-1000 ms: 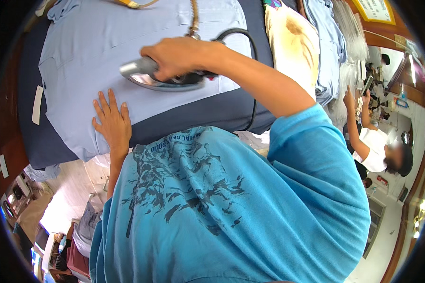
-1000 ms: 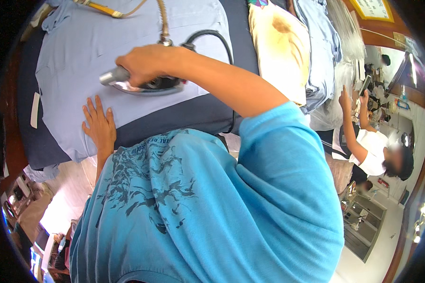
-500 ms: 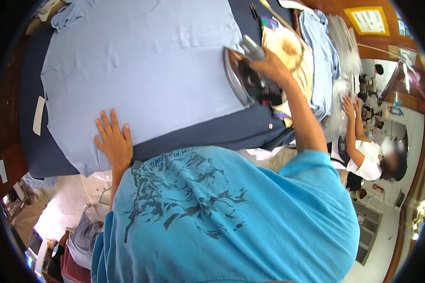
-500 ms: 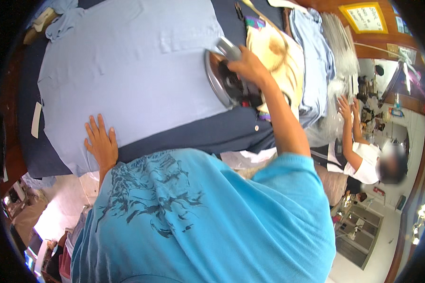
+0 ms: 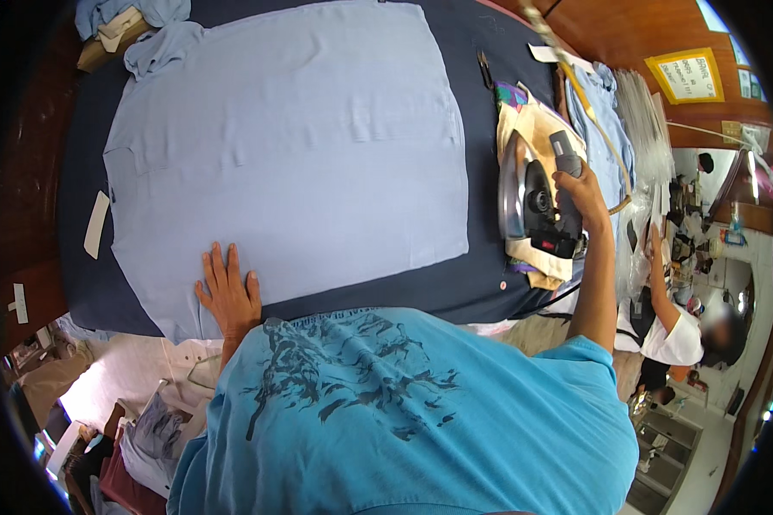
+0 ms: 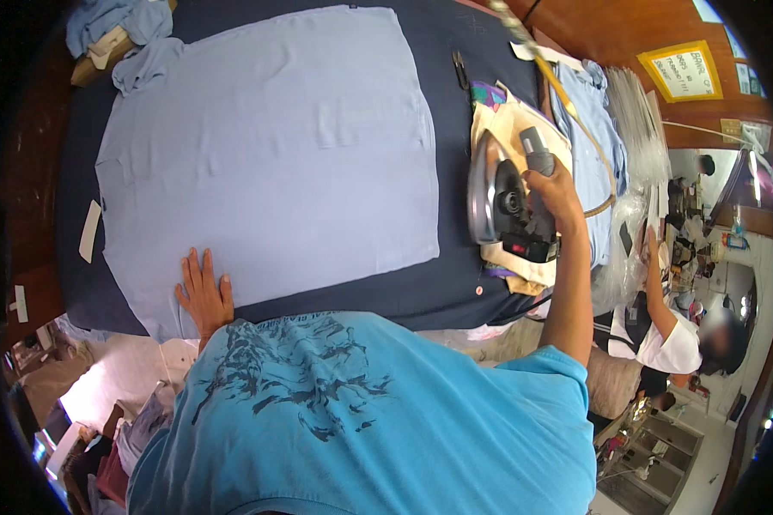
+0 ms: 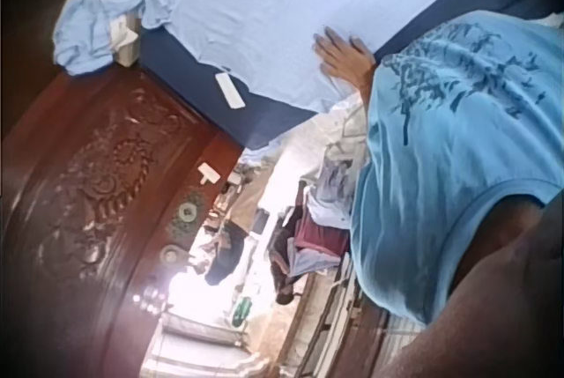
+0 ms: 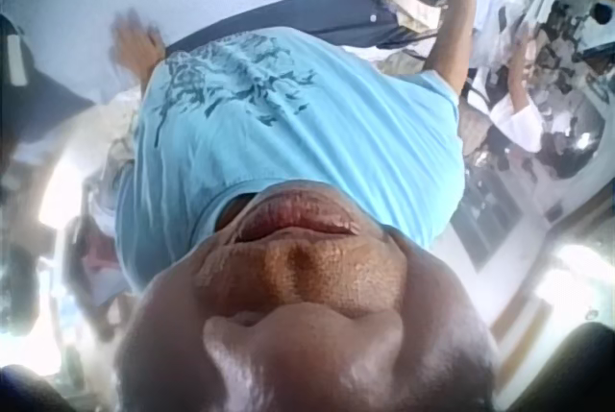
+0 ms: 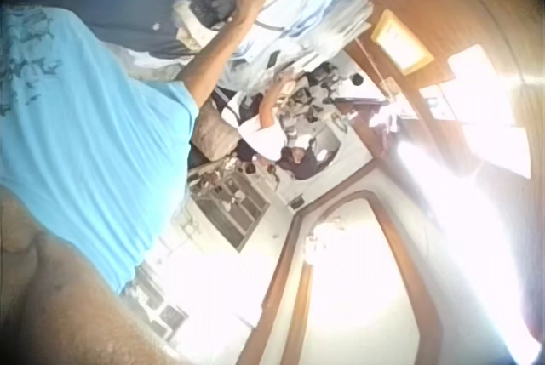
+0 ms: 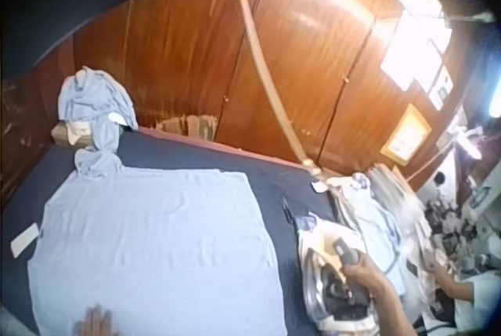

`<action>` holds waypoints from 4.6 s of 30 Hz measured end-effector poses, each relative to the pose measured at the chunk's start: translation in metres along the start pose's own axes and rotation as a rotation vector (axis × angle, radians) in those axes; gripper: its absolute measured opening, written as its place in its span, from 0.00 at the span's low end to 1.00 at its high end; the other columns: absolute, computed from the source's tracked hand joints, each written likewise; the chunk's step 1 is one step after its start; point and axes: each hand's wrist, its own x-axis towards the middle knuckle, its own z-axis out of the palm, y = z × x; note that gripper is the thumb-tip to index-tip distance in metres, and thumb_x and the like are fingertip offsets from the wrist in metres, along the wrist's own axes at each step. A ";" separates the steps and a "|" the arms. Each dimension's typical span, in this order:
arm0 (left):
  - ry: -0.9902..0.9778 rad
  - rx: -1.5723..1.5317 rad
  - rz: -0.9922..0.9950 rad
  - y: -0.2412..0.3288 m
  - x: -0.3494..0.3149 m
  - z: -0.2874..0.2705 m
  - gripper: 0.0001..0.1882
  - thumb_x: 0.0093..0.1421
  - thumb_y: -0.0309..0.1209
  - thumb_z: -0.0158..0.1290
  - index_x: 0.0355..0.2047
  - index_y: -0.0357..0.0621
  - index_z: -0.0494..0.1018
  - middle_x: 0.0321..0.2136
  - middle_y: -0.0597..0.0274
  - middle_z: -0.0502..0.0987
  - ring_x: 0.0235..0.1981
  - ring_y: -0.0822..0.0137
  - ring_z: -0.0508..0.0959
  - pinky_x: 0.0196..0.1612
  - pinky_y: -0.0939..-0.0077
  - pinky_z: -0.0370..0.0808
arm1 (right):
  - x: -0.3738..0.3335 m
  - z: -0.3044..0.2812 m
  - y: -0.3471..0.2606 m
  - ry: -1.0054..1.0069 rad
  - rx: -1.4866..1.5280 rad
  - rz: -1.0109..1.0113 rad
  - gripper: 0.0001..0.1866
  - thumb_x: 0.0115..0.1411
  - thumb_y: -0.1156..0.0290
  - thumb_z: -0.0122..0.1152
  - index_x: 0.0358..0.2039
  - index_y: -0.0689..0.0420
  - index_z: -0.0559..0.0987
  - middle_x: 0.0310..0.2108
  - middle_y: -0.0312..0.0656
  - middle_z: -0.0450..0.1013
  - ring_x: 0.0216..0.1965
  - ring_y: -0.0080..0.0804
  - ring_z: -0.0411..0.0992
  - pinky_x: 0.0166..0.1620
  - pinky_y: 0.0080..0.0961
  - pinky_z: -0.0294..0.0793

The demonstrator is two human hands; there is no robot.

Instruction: The person irons a light blue shirt on an ironing board, smoothing the fabric and adjusting the garment between passes. They then pick up another shirt from a pile, place it on the board, and continue ironing the sleeves and body.

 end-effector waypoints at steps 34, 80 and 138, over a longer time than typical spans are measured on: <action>0.227 -0.084 0.184 -0.025 0.126 -0.032 0.25 0.56 0.38 0.47 0.54 0.49 0.65 0.57 0.60 0.62 0.60 0.59 0.58 0.58 0.48 0.44 | 0.307 0.214 -0.093 0.213 -0.100 -0.697 0.24 0.62 0.55 0.46 0.49 0.60 0.71 0.51 0.51 0.66 0.53 0.49 0.63 0.55 0.36 0.61; -0.123 -0.159 0.238 -0.051 0.486 -0.042 0.12 0.54 0.41 0.53 0.33 0.48 0.68 0.29 0.66 0.73 0.37 0.64 0.73 0.42 0.62 0.62 | 0.304 0.219 -0.105 0.258 -0.347 -0.742 0.09 0.49 0.67 0.59 0.27 0.59 0.74 0.28 0.45 0.73 0.36 0.43 0.70 0.41 0.35 0.66; 0.138 0.265 0.195 -0.020 0.419 -0.007 0.26 0.64 0.46 0.34 0.62 0.61 0.51 0.64 0.73 0.50 0.65 0.65 0.47 0.59 0.44 0.46 | 0.137 0.103 -0.085 0.147 -0.530 -0.796 0.29 0.56 0.62 0.57 0.57 0.56 0.63 0.56 0.52 0.61 0.55 0.49 0.61 0.54 0.35 0.62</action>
